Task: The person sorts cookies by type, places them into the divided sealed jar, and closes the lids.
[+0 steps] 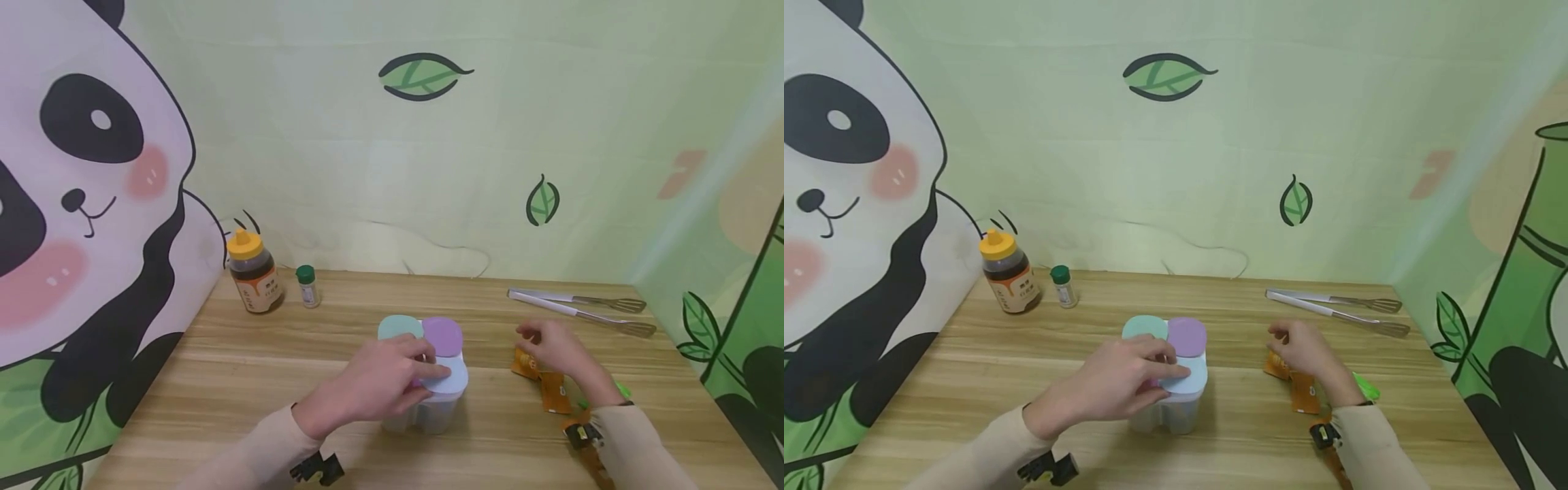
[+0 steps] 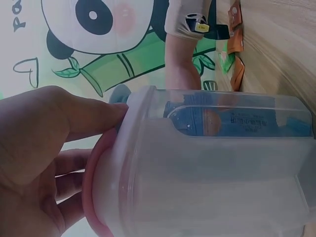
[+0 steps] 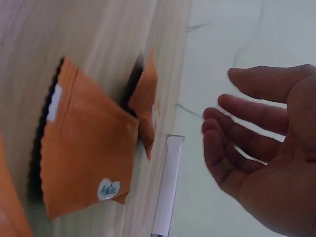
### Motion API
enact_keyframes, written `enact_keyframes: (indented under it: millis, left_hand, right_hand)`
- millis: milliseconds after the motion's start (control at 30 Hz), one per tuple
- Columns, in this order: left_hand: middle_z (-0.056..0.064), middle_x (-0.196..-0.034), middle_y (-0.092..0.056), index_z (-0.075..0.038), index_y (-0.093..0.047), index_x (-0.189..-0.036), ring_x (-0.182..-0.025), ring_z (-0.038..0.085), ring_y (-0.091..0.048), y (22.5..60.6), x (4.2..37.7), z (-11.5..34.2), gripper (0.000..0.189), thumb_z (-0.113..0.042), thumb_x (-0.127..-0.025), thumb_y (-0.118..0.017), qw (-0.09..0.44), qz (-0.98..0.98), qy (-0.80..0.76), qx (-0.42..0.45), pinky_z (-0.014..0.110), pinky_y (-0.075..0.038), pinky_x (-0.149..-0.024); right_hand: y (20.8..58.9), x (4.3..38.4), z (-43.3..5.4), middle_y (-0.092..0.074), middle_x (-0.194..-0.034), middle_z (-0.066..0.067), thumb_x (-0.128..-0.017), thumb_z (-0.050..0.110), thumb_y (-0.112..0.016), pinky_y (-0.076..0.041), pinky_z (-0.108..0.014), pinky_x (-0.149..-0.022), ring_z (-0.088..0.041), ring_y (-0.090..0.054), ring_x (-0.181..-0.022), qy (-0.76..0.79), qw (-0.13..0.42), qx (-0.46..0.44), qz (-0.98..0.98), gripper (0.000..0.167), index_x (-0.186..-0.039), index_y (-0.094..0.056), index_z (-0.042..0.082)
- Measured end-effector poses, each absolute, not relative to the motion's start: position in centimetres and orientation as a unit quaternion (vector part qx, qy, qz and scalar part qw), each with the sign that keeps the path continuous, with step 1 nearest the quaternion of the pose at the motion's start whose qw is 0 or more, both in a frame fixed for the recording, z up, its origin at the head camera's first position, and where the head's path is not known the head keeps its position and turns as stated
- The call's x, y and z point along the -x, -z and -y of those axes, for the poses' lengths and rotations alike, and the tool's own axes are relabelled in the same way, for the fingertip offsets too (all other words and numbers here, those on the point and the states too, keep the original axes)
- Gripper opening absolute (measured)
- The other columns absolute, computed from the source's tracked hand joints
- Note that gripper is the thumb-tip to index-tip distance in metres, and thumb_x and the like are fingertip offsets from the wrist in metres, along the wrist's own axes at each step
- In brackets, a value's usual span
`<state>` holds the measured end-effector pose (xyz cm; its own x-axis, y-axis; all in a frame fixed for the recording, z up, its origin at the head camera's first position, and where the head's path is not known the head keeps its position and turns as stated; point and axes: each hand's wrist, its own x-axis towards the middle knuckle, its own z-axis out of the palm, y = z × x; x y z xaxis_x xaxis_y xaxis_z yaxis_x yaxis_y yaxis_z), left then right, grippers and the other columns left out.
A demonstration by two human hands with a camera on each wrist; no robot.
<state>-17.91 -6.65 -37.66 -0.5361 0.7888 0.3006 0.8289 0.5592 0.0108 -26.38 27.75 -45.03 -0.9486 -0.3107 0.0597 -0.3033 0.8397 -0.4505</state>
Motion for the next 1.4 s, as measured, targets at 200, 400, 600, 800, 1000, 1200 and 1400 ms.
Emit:
enact_keyframes:
  millis: [200, 400, 600, 800, 1000, 1200, 1400]
  left_hand:
    - [-0.013, -0.122, -0.064, -0.031, -0.069, -0.120, -0.103, 0.008, -0.060, 37.6, 17.7, 6.6, 0.034, -0.039, -0.086, -0.072, 0.153, 0.862, 0.040, 0.481, 0.018, -0.052, -0.065]
    - [-0.018, -0.125, -0.065, -0.028, -0.065, -0.126, -0.106, 0.007, -0.058, 37.2, 17.5, 6.4, 0.038, -0.041, -0.090, -0.068, 0.132, 0.864, 0.010, 0.485, 0.019, -0.053, -0.069]
    - [-0.018, -0.126, -0.063, -0.029, -0.066, -0.126, -0.107, 0.006, -0.057, 36.9, 17.3, 6.1, 0.034, -0.041, -0.094, -0.061, 0.166, 0.846, -0.069, 0.502, 0.018, -0.055, -0.077]
    - [-0.015, -0.111, -0.064, -0.024, -0.073, -0.107, -0.087, 0.005, -0.054, 36.9, 17.1, 5.9, 0.021, -0.028, -0.091, -0.060, 0.223, 0.817, -0.099, 0.522, 0.017, -0.050, -0.056]
    - [-0.011, -0.106, -0.062, -0.022, -0.072, -0.087, -0.088, 0.008, -0.055, 37.3, 17.0, 5.7, 0.017, -0.023, -0.087, -0.056, 0.253, 0.800, -0.108, 0.534, 0.021, -0.046, -0.057]
    - [-0.011, -0.119, -0.064, -0.021, -0.071, -0.115, -0.100, 0.007, -0.057, 37.7, 17.4, 6.2, 0.029, -0.030, -0.093, -0.055, 0.233, 0.813, -0.063, 0.529, 0.021, -0.050, -0.068]
    - [-0.009, -0.126, -0.064, -0.019, -0.067, -0.123, -0.113, 0.008, -0.056, 37.7, 17.7, 6.6, 0.034, -0.032, -0.093, -0.061, 0.173, 0.823, -0.031, 0.540, 0.023, -0.051, -0.079]
  right_hand:
    - [45.5, 26.9, -28.0, -0.067, -0.106, -0.024, -0.090, 0.018, -0.067, -0.056, -0.049, -0.079, -0.035, -0.065, -0.094, 0.211, 0.041, 0.147, -0.965, 0.038, -0.117, -0.063, -0.007]
    - [45.9, 27.4, -28.1, -0.064, -0.111, -0.028, -0.089, 0.015, -0.067, -0.053, -0.054, -0.085, -0.041, -0.062, -0.101, 0.195, 0.093, 0.134, -0.967, 0.041, -0.122, -0.059, -0.009]
    - [46.0, 27.7, -28.5, -0.064, -0.114, -0.031, -0.086, 0.013, -0.069, -0.052, -0.055, -0.089, -0.043, -0.062, -0.105, 0.186, 0.121, 0.130, -0.966, 0.046, -0.123, -0.057, -0.011]
    - [46.1, 27.7, -28.6, -0.066, -0.107, -0.025, -0.083, 0.014, -0.072, -0.054, -0.049, -0.082, -0.033, -0.064, -0.095, 0.181, 0.131, 0.135, -0.965, 0.048, -0.121, -0.058, -0.012]
    - [46.2, 27.8, -28.6, -0.067, -0.103, -0.023, -0.083, 0.013, -0.072, -0.055, -0.046, -0.078, -0.030, -0.064, -0.091, 0.172, 0.135, 0.142, -0.965, 0.044, -0.117, -0.059, -0.012]
    - [46.0, 28.0, -28.4, -0.067, -0.101, -0.023, -0.082, 0.011, -0.073, -0.055, -0.046, -0.078, -0.030, -0.064, -0.090, 0.161, 0.134, 0.147, -0.967, 0.043, -0.116, -0.060, -0.012]
    - [46.0, 27.9, -28.1, -0.067, -0.097, -0.018, -0.083, 0.008, -0.073, -0.054, -0.042, -0.074, -0.025, -0.062, -0.085, 0.163, 0.144, 0.138, -0.966, 0.036, -0.113, -0.063, -0.009]
